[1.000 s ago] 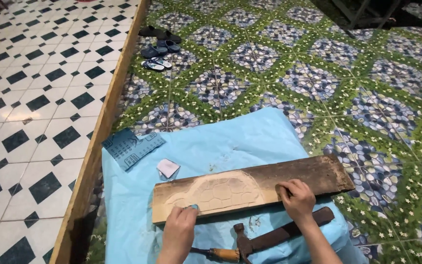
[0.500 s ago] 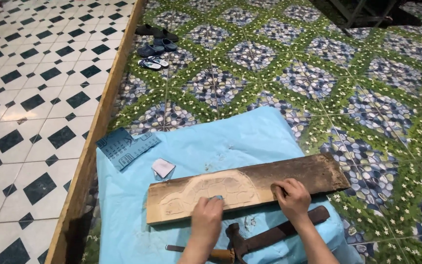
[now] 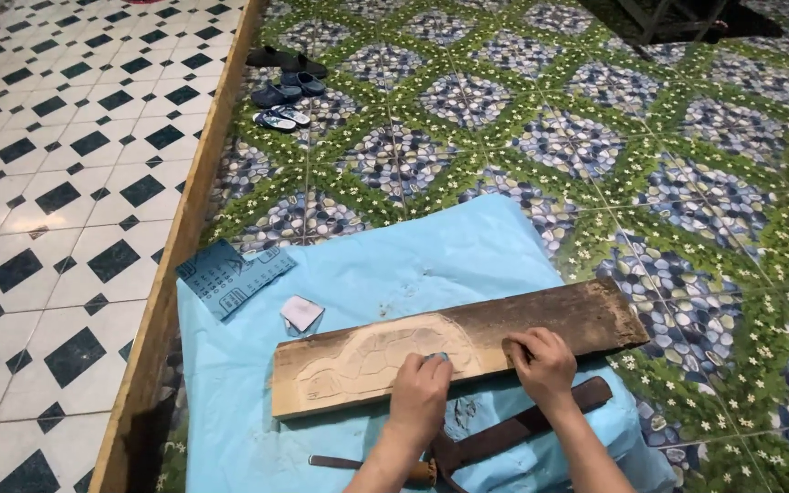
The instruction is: The person carves a design into a rectangular wooden plank using a small chisel and a hammer. They repeatedly strike the chisel to deepen the carved lines, then occasionally wipe away wood shavings with a small cloth. The plank remains on a light blue protective sheet throughout the process.
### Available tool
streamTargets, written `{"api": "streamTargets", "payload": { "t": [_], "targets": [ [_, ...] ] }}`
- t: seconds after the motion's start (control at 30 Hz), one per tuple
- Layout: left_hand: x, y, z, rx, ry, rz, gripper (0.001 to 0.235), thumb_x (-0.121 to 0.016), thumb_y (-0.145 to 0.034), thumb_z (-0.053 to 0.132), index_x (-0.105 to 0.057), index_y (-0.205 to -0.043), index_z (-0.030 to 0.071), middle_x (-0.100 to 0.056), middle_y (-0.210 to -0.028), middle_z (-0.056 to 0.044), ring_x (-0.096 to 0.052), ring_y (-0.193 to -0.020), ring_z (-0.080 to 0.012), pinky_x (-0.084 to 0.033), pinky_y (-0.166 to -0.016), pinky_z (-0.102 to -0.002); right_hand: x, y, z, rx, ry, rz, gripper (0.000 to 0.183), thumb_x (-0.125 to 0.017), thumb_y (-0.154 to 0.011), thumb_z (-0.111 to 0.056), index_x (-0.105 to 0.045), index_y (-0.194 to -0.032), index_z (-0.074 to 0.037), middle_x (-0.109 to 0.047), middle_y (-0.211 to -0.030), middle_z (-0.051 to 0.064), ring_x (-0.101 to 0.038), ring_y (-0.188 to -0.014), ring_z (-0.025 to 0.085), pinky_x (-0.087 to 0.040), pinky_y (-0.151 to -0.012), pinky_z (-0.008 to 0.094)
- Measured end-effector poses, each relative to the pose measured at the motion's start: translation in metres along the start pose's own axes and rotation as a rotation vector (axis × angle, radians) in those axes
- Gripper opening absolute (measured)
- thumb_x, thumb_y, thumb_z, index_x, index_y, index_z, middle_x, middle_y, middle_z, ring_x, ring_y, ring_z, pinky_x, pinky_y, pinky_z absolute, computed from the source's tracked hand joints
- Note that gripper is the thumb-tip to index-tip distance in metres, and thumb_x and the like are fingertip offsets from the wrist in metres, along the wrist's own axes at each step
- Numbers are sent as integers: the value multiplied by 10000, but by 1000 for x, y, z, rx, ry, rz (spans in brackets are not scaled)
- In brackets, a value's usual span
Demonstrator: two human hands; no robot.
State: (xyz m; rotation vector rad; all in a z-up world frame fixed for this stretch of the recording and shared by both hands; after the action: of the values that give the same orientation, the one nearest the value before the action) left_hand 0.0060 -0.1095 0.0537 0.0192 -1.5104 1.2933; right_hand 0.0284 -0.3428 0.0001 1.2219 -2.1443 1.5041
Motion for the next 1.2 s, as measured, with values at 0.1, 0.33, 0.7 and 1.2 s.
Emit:
{"api": "streamTargets", "payload": {
  "t": [0.1,0.33,0.7,1.2],
  "targets": [
    [-16,2,7,-44,27,20,145,-587,-685,-51,-518,-727,69,-529,-731,-118,-411,-640,-285,-358,-508,-423,3,-2,-3,40,-20,-12,117,-701,-930,-166,-817,-935,-176,-731,-887,10,-685,-801,223,-548,-702,374],
    [22,5,13,-62,24,5,181,-628,-788,-21,-486,-739,82,-513,-793,-80,-435,-703,-271,-413,-516,-389,10,-4,0,49,-62,-33,139,-679,-918,-95,-810,-924,-143,-733,-898,31,-688,-828,232,-560,-708,381],
    [59,22,-8,-42,110,-14,92,-608,-896,-67,-677,-937,-22,-735,-1019,-165,-500,-680,-288,-460,-631,-404,8,-9,-2,-38,-40,-35,120,-703,-892,-107,-811,-875,-155,-740,-859,-2,-685,-779,199,-538,-672,339],
    [52,93,-60,104,-14,-127,170,-743,-858,46,-761,-1020,-1,-769,-1038,-186,-576,-744,-327,-525,-618,-448,6,-8,-5,-48,-69,-15,131,-720,-845,-88,-816,-839,-177,-745,-835,-23,-687,-755,181,-531,-638,316]
  ]
}}
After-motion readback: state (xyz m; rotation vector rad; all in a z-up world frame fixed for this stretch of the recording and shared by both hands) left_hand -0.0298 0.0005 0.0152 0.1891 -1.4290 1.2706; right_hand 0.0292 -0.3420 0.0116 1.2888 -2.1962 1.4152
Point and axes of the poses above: each hand's wrist, its own y-axis away from the middle knuckle, its own x-axis out of the back of the hand, z = x × y, the point moved 5 cm from there along -y, towards the middle knuckle
